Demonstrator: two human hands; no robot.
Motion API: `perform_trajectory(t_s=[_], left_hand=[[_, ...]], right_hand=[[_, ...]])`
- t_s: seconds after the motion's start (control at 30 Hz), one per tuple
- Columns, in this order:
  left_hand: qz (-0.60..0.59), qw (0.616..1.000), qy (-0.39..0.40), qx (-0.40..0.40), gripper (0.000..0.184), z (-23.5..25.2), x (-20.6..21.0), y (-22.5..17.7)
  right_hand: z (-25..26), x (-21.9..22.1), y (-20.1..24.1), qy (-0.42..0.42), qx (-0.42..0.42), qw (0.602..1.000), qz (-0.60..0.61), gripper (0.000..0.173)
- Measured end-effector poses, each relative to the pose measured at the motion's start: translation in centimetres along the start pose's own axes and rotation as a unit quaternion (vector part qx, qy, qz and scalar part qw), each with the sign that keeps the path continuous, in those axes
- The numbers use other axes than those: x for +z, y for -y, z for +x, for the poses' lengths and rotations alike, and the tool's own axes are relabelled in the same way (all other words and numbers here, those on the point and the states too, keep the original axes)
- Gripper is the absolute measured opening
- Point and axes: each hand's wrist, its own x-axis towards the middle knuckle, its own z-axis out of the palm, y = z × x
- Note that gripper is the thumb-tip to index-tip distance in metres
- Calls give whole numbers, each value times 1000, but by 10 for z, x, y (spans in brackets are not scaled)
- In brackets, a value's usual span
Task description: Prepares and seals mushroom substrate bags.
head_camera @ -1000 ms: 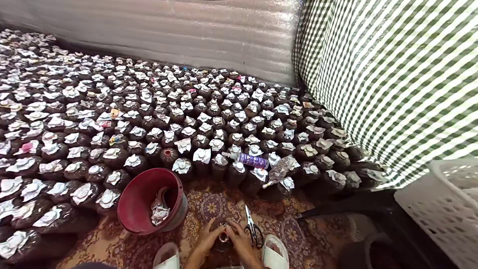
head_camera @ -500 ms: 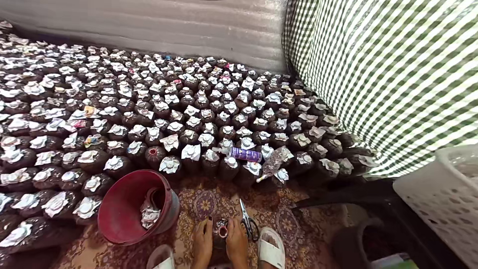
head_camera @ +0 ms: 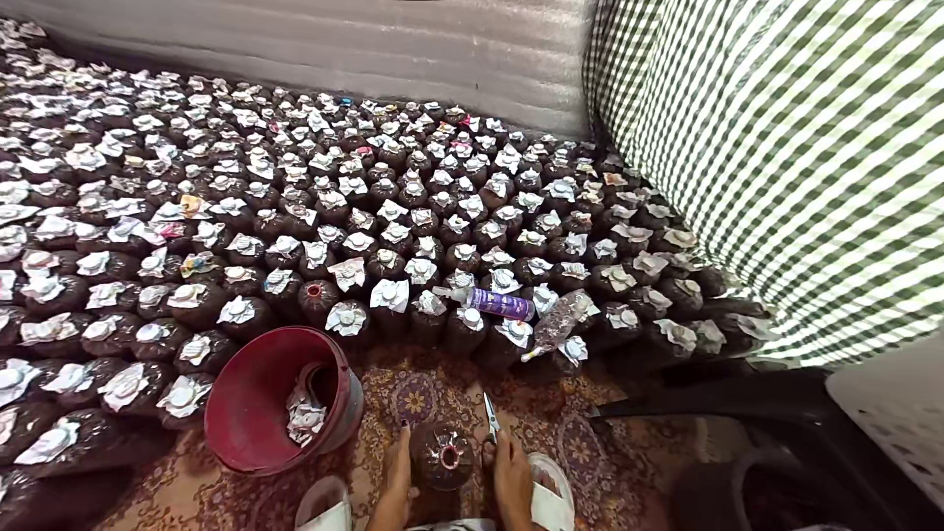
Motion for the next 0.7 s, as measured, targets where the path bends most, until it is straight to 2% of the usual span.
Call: perform_trajectory(t_s=[0.03,0.07,0.13,0.2,0.27,0.37,0.5,0.6,0.7], left_hand=[[-6,1000,-12,-4,66,0,-3,1],[19,999,-32,33,58,-1,-5,4],[97,977,-71,174,43,-13,-5,11],[126,942,-59,307,44,-32,-11,19],[167,899,-13,404,51,-46,-16,19],[268,842,40,466,56,-47,-11,17],[253,790,-41,557,31,-31,7,19],[232,771,-53,590,27,-44,8,2],[236,772,-50,588,27,-49,1,-8]], right_hand=[[8,-3,-6,-13,7,998,-68,38],[18,-4,-12,0,12,990,-142,41],[32,0,-25,37,17,963,-267,62],[40,9,-31,48,2,940,-337,77],[48,17,-34,41,-16,927,-372,81],[52,18,-33,59,-13,920,-387,80],[49,8,-24,91,1,921,-378,79],[43,5,-24,90,5,915,-394,86],[43,14,-23,94,5,906,-413,91]])
